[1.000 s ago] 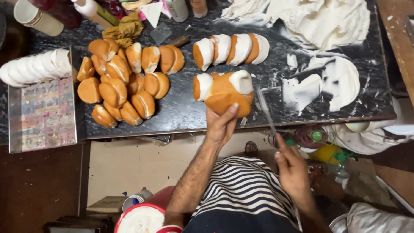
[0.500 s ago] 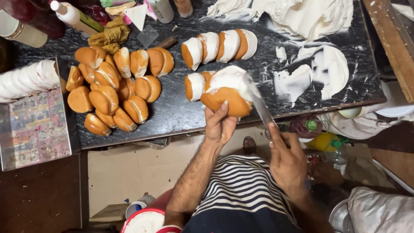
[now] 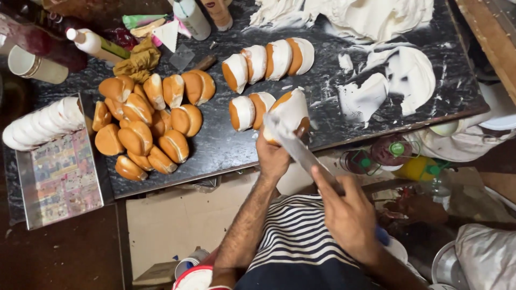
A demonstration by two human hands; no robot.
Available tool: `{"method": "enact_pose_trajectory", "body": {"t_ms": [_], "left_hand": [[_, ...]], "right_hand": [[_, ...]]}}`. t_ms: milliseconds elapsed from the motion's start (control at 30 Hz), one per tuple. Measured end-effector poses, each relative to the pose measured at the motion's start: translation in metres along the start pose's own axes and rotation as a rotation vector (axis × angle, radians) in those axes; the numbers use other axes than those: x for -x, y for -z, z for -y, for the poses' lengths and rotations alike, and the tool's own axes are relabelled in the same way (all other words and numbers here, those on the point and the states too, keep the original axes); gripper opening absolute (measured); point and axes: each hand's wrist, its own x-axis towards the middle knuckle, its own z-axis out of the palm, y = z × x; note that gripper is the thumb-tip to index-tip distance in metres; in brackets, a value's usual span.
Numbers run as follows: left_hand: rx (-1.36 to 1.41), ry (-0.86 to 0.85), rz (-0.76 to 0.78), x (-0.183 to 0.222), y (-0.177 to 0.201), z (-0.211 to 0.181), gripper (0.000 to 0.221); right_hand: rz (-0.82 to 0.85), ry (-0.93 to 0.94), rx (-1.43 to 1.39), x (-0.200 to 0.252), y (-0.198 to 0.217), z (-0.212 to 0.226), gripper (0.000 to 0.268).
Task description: Spreading cream or frosting on sliced buns and arranging them in a tray for a bakery task.
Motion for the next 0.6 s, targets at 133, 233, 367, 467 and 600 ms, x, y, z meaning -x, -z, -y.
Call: {"method": "enact_pose_trajectory", "body": {"t_ms": [133,233,367,467,600], "left_hand": [[-0.082,0.118,0.129,-0.006,0.031,-0.01,0.064],[0.025,0.253,0.354,0.007,0.042,-0.037,0.062],[0.492,0.423,0.613,0.035,0.047,-0.011,0.066],[0.662,0.551,0.553,0.038,0.029,-0.048,0.066],[0.905,0.52,0.265,0.044,0.036,-0.058,0.051]], "right_hand": [[0.213,-0.088,-0.121,0.008,0.032,-0.041,0.054],[0.126,-0.206,-0.542,-0.021,0.035,-0.084,0.051],[0.27,-0.308,-0.608,-0.047,0.0,-0.126,0.045],[0.225,0.083,-0.526,-0.056,-0.008,-0.12,0.047],[-0.018,0.371,-0.39,-0.037,-0.019,-0.105,0.045]]}}
